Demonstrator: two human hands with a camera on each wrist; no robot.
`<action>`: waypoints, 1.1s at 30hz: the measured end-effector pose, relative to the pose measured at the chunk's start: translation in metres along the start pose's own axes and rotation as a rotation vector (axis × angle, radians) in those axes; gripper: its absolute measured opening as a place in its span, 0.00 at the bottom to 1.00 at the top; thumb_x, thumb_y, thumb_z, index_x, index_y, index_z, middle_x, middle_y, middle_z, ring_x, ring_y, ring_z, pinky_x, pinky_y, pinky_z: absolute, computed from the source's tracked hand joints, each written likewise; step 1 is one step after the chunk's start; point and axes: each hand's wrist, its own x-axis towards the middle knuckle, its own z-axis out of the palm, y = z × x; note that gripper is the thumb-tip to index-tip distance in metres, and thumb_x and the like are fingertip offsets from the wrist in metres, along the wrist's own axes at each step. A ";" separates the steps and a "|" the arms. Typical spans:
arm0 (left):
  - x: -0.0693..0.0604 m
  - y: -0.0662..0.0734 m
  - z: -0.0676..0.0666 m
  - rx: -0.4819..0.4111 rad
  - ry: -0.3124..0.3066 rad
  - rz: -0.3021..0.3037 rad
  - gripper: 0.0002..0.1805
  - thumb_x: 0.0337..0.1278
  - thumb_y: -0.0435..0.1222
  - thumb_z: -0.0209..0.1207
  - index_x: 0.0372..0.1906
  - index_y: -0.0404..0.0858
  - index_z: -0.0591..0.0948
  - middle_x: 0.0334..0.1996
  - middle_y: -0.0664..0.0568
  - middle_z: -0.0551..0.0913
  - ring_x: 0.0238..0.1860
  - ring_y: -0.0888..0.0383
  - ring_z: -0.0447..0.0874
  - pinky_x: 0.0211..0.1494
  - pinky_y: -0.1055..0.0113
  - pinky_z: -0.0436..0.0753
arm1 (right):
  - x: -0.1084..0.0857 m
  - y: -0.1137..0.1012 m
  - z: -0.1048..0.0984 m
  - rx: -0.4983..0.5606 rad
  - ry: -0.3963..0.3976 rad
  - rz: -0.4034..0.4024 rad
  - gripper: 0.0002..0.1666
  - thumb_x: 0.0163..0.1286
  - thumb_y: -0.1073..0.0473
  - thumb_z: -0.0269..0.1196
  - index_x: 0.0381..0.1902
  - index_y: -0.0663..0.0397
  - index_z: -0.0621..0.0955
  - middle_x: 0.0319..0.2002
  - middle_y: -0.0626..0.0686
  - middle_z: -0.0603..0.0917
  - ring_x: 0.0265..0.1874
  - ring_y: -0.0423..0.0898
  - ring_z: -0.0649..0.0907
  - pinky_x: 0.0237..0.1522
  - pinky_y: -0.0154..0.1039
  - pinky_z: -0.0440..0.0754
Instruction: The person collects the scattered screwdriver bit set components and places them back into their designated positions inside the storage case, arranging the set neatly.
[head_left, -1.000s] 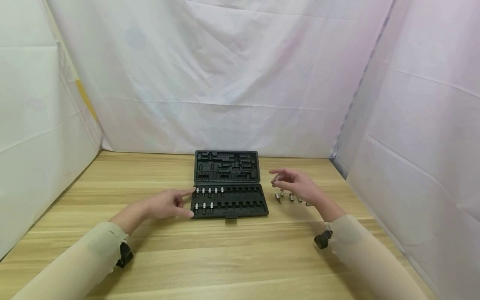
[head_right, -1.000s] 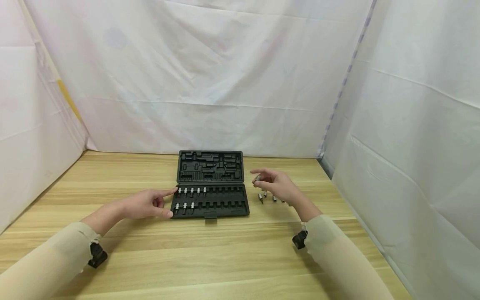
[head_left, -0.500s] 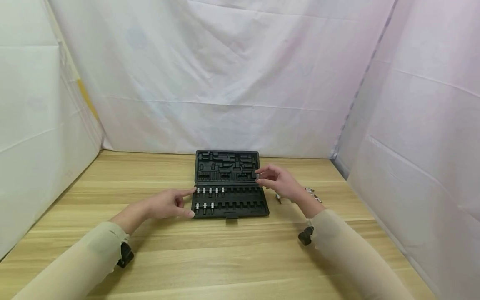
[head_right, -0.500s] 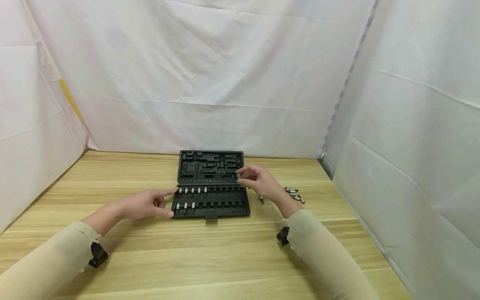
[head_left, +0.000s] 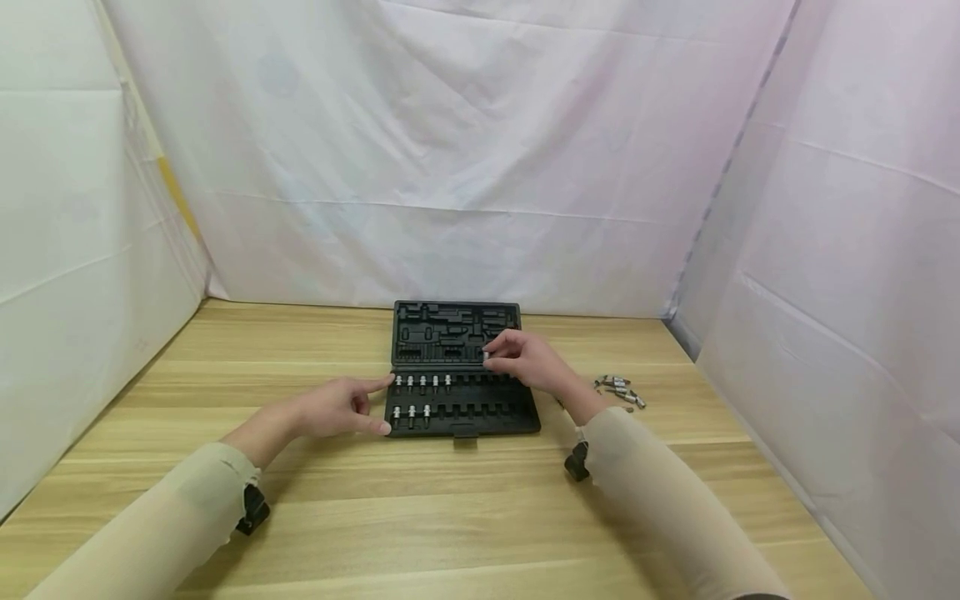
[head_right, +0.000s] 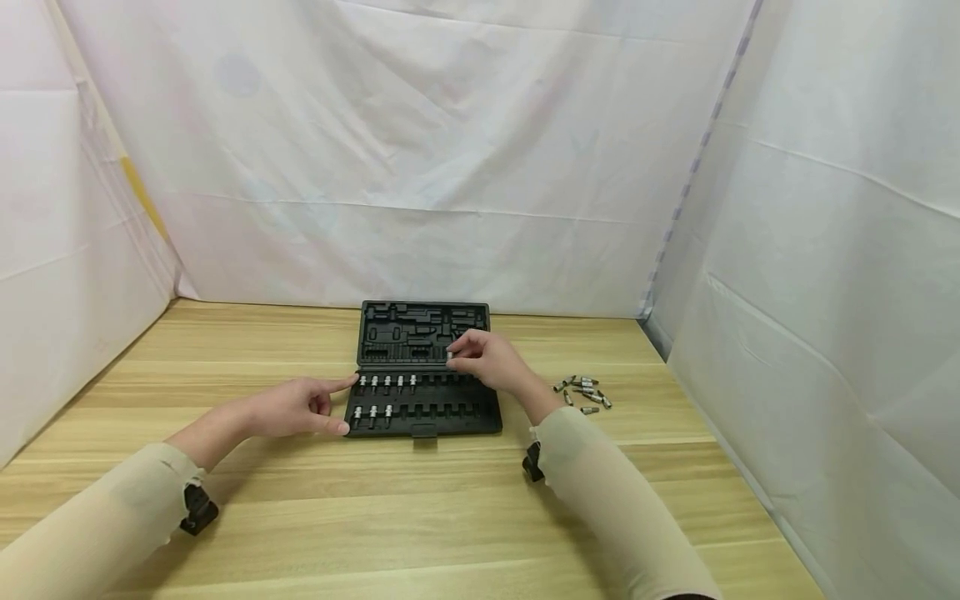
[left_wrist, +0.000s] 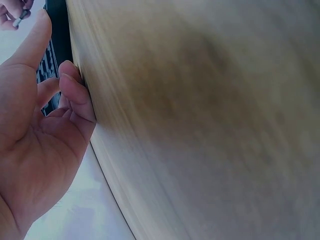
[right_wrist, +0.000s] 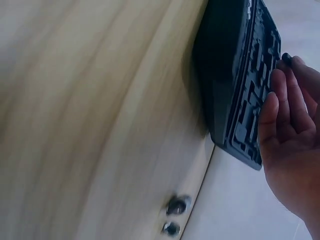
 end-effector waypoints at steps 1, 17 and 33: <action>0.000 0.000 0.000 0.002 0.001 -0.002 0.54 0.66 0.52 0.75 0.88 0.41 0.60 0.34 0.51 0.82 0.32 0.57 0.74 0.34 0.67 0.76 | 0.002 0.000 0.002 -0.003 -0.009 0.001 0.19 0.80 0.52 0.70 0.62 0.52 0.87 0.49 0.51 0.92 0.46 0.45 0.90 0.47 0.46 0.86; 0.001 -0.002 0.001 -0.003 0.005 0.005 0.54 0.66 0.51 0.76 0.88 0.40 0.60 0.34 0.50 0.82 0.33 0.57 0.75 0.35 0.68 0.78 | 0.028 -0.009 0.030 -0.101 -0.105 0.025 0.09 0.77 0.54 0.73 0.51 0.48 0.91 0.47 0.48 0.92 0.46 0.42 0.88 0.53 0.45 0.88; 0.000 0.000 0.002 -0.004 0.005 0.007 0.54 0.66 0.51 0.75 0.88 0.40 0.60 0.34 0.50 0.82 0.33 0.57 0.75 0.35 0.68 0.78 | 0.030 -0.009 0.034 -0.173 -0.114 0.054 0.09 0.76 0.50 0.74 0.50 0.42 0.93 0.48 0.46 0.93 0.47 0.43 0.87 0.56 0.49 0.87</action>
